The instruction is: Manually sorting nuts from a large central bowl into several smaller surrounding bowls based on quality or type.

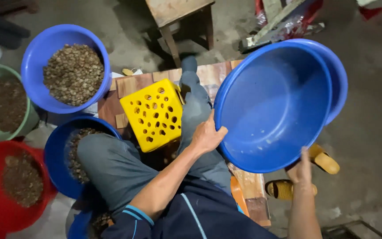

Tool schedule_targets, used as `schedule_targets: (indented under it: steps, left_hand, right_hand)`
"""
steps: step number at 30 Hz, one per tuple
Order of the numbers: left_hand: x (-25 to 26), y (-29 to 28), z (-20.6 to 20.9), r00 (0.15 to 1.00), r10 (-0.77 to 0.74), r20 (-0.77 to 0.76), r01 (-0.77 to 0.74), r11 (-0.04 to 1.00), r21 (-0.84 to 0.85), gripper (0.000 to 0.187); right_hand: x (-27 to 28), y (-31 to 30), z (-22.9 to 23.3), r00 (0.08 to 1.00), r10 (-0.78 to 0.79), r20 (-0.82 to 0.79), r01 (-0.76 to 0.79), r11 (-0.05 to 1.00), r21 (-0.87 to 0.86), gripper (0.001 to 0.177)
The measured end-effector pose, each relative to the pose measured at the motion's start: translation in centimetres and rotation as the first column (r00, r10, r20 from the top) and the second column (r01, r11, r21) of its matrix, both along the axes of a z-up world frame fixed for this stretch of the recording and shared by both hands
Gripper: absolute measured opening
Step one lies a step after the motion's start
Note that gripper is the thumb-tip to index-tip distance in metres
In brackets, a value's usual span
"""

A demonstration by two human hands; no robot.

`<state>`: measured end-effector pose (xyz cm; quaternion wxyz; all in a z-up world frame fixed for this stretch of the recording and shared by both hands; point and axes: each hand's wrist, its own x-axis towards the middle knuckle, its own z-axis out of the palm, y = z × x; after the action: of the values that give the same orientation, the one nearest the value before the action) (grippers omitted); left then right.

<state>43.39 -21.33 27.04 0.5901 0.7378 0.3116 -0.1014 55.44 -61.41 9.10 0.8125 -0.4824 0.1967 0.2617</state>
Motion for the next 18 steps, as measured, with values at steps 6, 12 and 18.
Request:
schedule_targets:
  steps: [6, 12, 18]
  left_hand:
    - [-0.7, -3.8, 1.3, 0.953, -0.301, 0.006, 0.298, 0.944, 0.139, 0.088]
    - [-3.1, 0.9, 3.9, 0.919, -0.382, 0.093, 0.378, 0.924, 0.059, 0.079]
    - [-12.7, 11.8, 1.9, 0.914, 0.388, 0.114, -0.388, 0.921, -0.026, 0.046]
  right_hand:
    - [-9.7, -4.3, 0.5, 0.994, 0.001, -0.112, -0.038, 0.942, -0.333, 0.046]
    - [-18.4, -20.0, -5.9, 0.935, -0.265, -0.235, 0.126, 0.869, -0.479, 0.034]
    - [-25.2, -26.1, -12.5, 0.725, -0.567, -0.392, 0.270, 0.757, -0.595, 0.038]
